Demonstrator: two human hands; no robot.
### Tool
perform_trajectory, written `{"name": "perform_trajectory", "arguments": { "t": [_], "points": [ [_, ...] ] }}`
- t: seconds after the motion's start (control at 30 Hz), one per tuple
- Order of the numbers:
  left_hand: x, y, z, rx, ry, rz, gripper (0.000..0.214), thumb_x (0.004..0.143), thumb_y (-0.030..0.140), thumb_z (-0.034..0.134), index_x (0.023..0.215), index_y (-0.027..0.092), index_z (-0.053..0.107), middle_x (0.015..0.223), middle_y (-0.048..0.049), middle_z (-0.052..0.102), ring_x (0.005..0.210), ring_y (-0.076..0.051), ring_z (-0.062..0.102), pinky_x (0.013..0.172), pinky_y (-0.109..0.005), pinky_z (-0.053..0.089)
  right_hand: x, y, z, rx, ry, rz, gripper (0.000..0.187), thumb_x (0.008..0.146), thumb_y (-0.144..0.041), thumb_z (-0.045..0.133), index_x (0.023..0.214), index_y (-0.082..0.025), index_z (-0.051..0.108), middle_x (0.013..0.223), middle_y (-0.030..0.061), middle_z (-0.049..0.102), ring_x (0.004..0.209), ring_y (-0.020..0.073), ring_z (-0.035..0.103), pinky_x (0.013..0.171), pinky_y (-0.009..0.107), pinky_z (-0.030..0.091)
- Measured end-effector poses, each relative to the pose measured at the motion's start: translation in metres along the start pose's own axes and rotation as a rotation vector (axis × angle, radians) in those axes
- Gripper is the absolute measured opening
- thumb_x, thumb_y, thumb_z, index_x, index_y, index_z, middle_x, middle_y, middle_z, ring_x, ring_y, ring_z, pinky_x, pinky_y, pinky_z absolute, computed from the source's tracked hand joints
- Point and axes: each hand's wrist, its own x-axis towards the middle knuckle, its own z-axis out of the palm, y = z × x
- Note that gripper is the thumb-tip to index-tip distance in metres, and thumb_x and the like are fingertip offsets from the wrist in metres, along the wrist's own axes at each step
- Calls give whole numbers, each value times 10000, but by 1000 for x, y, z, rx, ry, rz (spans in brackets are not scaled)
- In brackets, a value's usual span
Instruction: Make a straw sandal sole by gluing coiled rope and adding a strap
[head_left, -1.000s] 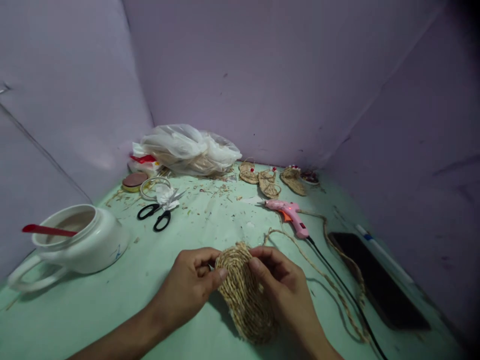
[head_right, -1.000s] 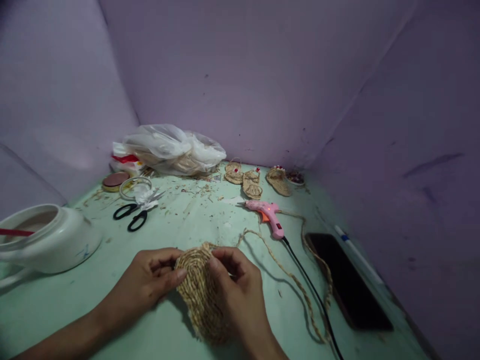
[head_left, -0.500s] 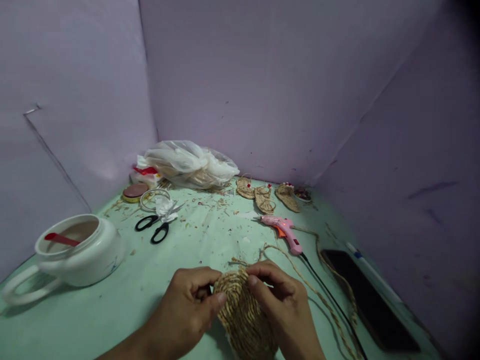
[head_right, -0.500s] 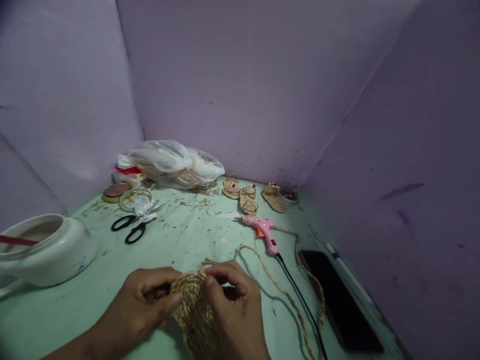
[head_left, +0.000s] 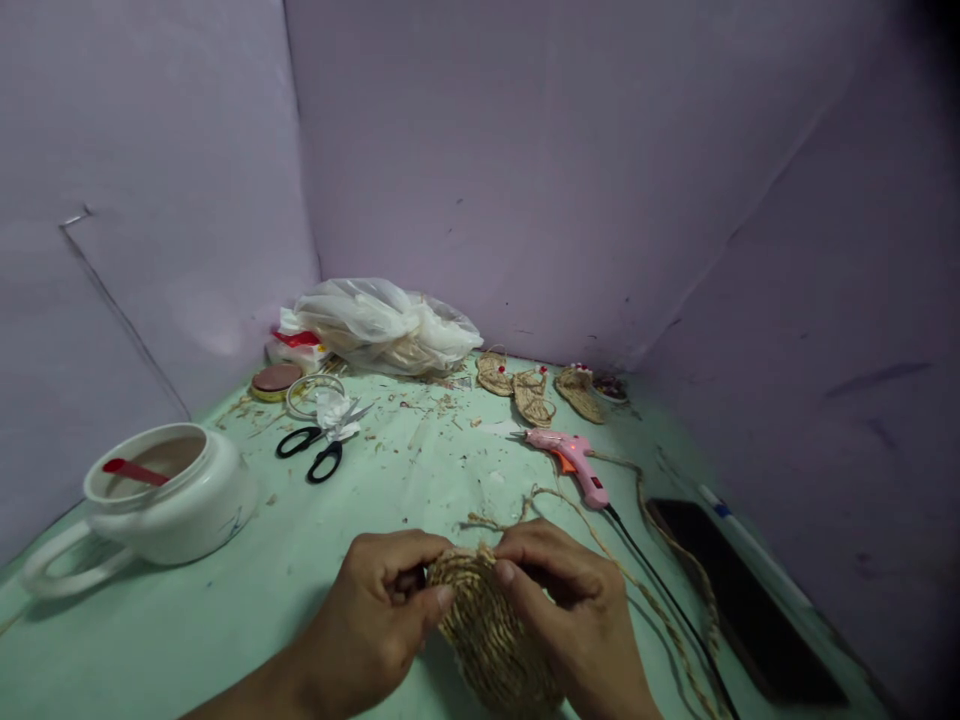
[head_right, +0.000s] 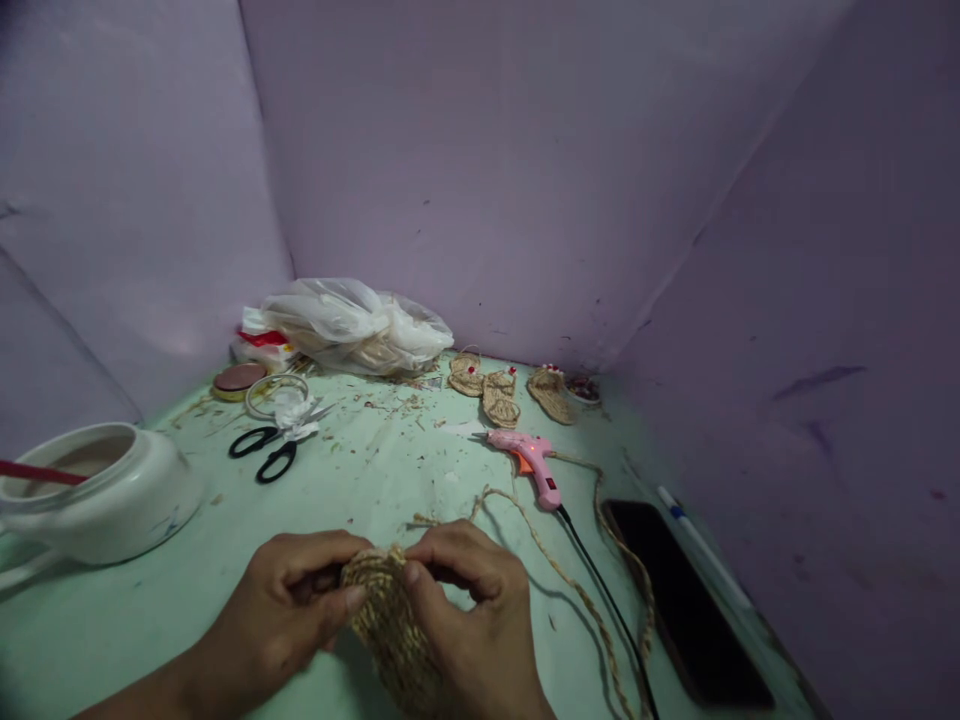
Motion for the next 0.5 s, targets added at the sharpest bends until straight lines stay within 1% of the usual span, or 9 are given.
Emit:
{"name": "perform_trajectory", "arguments": {
  "t": [0.07,0.17,0.27,0.33,0.37,0.4,0.43,0.47,0.5],
  "points": [
    [-1,-3,-1,24,7,42,179,747,263,550,727,121,658,563,23,472,456,-72,410,421,-195,317,0,0,-1,17,-37,1,111,749,-184,629,666,-218,694,691,10,656,650,121,602,572,174,475],
    [-1,-7,0,36,30,63,169,744,252,557,713,120,658,557,24,468,457,-69,403,421,-196,303,-3,-2,2,118,-58,108,95,774,-257,631,720,-220,700,767,24,691,705,133,632,619,183,492],
    [-1,-5,3,-9,6,-38,187,723,274,574,723,104,652,534,29,452,436,-66,395,403,-195,290,-8,-4,7,196,-43,261,159,782,-363,629,747,-214,674,650,6,668,563,115,596,511,169,459],
    [1,1,0,-73,-75,-165,227,701,297,599,794,97,653,523,36,458,420,-66,395,394,-190,295,-11,-3,9,184,-4,314,208,751,-417,651,742,-209,657,586,-3,643,504,114,568,455,166,434],
    [3,4,-3,-95,-129,-201,273,675,301,626,856,100,655,552,29,495,426,-66,410,400,-188,317,-11,-2,9,168,28,330,229,724,-435,671,743,-207,657,584,-2,644,504,121,573,451,170,438],
    [6,7,-9,-69,-155,-195,345,646,314,659,920,104,655,632,3,561,446,-66,431,411,-188,333,-11,-1,8,150,61,345,250,696,-448,690,745,-205,662,582,1,647,510,130,583,456,176,449],
    [10,10,-17,-20,-139,-185,413,634,331,674,983,112,647,741,-29,613,473,-69,460,428,-193,355,-9,1,7,134,89,362,270,671,-460,705,745,-203,667,580,4,650,515,140,591,460,183,459],
    [15,12,-28,52,-40,-178,430,659,352,647,1020,118,636,826,-54,638,483,-76,487,441,-205,382,-8,2,6,120,113,379,289,650,-471,715,740,-200,673,577,8,653,516,147,596,462,190,468],
    [21,14,-40,182,107,-182,386,726,373,581,1013,121,636,811,-60,649,482,-89,503,453,-219,399,-6,3,4,108,132,396,305,633,-481,722,735,-197,679,573,11,656,514,153,597,461,196,474]
  ]
}}
